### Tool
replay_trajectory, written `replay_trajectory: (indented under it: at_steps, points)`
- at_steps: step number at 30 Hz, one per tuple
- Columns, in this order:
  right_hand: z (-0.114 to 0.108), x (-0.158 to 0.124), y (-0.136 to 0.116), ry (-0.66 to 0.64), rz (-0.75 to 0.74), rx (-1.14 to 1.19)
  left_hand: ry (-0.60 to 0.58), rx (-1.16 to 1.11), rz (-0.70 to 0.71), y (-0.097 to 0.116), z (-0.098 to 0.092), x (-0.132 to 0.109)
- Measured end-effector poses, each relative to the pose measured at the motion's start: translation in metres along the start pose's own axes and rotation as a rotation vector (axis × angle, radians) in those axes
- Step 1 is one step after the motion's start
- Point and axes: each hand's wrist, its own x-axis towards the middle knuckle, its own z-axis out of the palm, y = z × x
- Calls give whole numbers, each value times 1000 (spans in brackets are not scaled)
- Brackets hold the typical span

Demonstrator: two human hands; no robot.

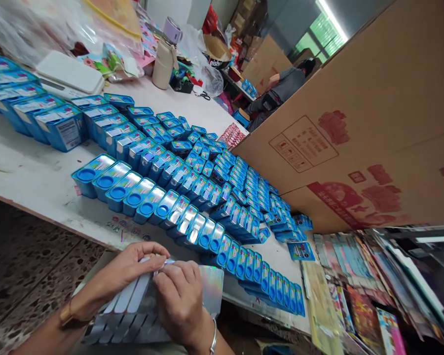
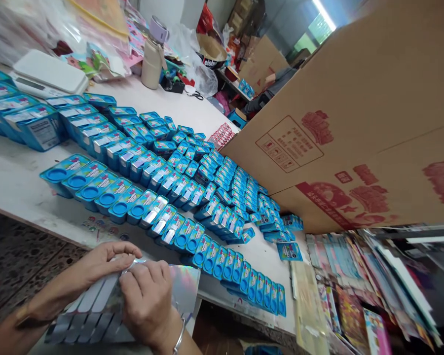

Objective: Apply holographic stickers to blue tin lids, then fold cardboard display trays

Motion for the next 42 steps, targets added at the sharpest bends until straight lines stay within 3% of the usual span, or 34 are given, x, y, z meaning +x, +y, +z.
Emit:
replay_trajectory:
  at_steps: [4, 8, 11, 13, 15, 20, 22, 28, 34, 42]
  points:
    - [-4, -3, -12, 56, -18, 33, 9, 44, -14, -4, -3, 4]
    - [-32, 4, -30, 159, 27, 162, 121, 124, -28, -13, -7, 14]
    - [-61, 28, -24, -20, 161, 387, 172, 158, 40, -18, -10, 18]
    - [-74, 50, -10, -214, 287, 523, 137, 123, 112, -19, -10, 16]
    - [-76, 71, 6, -310, 397, 600, 87, 32, 156, -16, -8, 9]
    - [-51, 108, 31, -320, 486, 640, -2, -334, 126, -3, -3, -6]
    - [-40, 116, 37, -294, 500, 628, 33, -243, 103, 3, -3, -4]
    - [-14, 132, 53, -244, 510, 537, 303, 94, 87, 13, -9, 18]
    - [8, 137, 60, -155, 421, 171, 355, 92, 82, 11, -16, 31]
    - [23, 141, 70, -210, 405, 116, 410, -14, -5, -6, -15, 45]
